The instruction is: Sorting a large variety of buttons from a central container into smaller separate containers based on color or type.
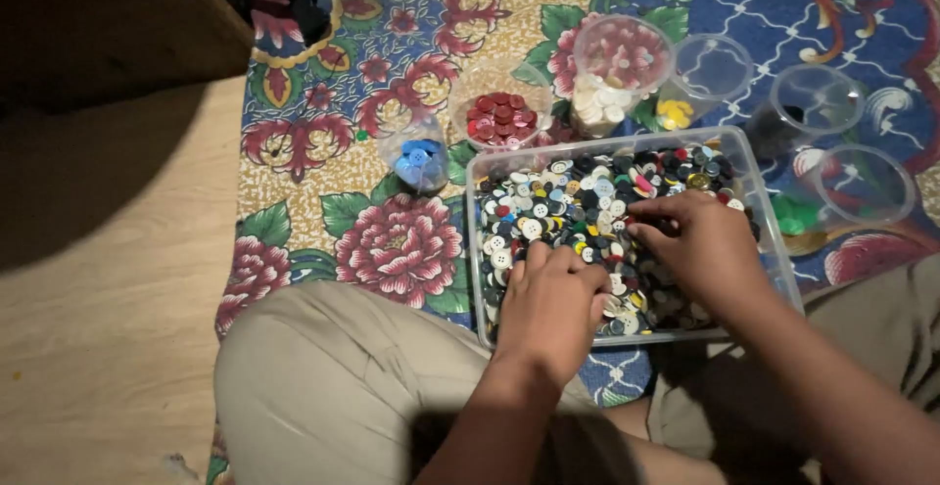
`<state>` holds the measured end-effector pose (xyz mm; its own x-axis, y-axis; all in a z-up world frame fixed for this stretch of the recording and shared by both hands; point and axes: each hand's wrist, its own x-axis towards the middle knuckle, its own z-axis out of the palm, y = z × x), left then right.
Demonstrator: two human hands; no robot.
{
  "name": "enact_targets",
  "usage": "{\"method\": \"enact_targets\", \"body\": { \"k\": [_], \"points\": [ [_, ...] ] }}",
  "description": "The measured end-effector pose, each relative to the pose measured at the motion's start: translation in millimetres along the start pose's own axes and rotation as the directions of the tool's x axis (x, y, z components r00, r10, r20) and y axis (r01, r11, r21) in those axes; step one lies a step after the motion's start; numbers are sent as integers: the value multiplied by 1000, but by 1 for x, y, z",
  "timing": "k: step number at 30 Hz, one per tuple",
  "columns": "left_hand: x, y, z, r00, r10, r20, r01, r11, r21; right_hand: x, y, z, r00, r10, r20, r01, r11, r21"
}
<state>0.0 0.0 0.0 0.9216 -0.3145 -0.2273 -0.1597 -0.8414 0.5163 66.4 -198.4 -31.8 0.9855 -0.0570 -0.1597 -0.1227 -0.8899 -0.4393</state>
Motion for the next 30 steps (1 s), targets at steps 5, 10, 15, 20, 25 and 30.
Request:
{"method": "enact_targets", "body": {
  "k": [5, 10, 15, 20, 25, 30],
  "points": [
    [2, 8, -14, 995, -85, -57, 80, 994, -76, 0, 11, 6, 999, 10, -37, -12, 999, -47],
    [27, 19, -6, 877, -123, -464, 82, 991, -107, -15, 10, 1, 990, -60, -127, 62, 998, 12],
    [65, 21, -1, 890, -9, -455, 1, 1000, -16, -28, 9, -21, 982, -2, -191, 45, 974, 221],
    [100, 22, 16, 924, 83, -372, 14, 968, 250, -35, 21, -49, 975, 192, -111, -139, 919, 369],
    [111, 21, 25, 882, 194, -430, 34, 883, 468, -35, 24, -59, 971, 187, -147, -112, 904, 413],
    [112, 21, 24, 923, 142, -358, 48, 879, 474, -36, 25, -61, 968, 209, -137, -108, 845, 524]
  ]
}}
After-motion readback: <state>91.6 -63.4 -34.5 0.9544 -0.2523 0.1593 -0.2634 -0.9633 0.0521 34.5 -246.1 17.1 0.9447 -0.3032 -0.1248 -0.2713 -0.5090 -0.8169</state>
